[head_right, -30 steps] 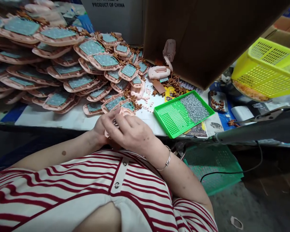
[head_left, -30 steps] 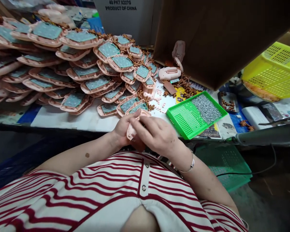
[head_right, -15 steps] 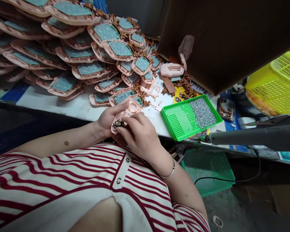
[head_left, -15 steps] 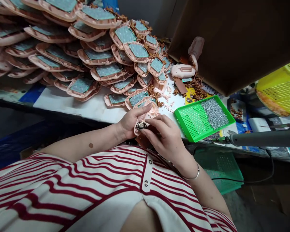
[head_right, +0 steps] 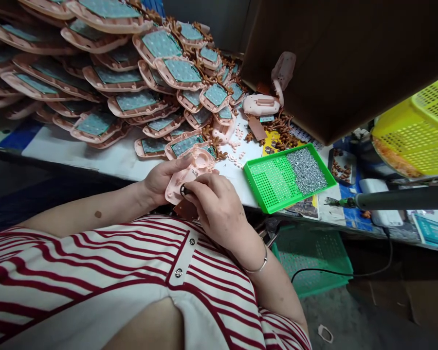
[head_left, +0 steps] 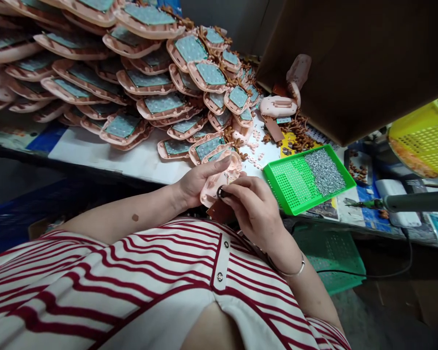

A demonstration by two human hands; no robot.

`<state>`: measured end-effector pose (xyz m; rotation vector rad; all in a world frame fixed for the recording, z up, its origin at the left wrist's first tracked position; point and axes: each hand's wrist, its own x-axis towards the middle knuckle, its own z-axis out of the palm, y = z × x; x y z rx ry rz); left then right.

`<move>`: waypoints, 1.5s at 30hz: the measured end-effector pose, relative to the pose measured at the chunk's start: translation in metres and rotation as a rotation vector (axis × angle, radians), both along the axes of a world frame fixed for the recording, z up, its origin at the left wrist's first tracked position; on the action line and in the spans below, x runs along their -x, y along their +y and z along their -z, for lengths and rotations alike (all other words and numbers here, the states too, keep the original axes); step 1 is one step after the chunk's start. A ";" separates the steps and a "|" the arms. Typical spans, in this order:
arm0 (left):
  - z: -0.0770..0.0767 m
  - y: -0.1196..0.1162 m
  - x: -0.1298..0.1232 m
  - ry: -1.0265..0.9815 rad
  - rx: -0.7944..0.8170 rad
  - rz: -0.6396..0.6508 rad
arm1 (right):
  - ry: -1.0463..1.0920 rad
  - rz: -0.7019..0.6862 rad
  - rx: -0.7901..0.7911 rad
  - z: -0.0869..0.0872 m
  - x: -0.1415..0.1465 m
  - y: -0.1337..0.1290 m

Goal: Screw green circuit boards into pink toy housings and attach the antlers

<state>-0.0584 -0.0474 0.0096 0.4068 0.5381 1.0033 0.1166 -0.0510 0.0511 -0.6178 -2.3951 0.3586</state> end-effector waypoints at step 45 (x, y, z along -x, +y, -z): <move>-0.013 -0.001 -0.023 0.225 -0.489 0.062 | 0.391 0.486 -0.059 0.018 -0.003 0.014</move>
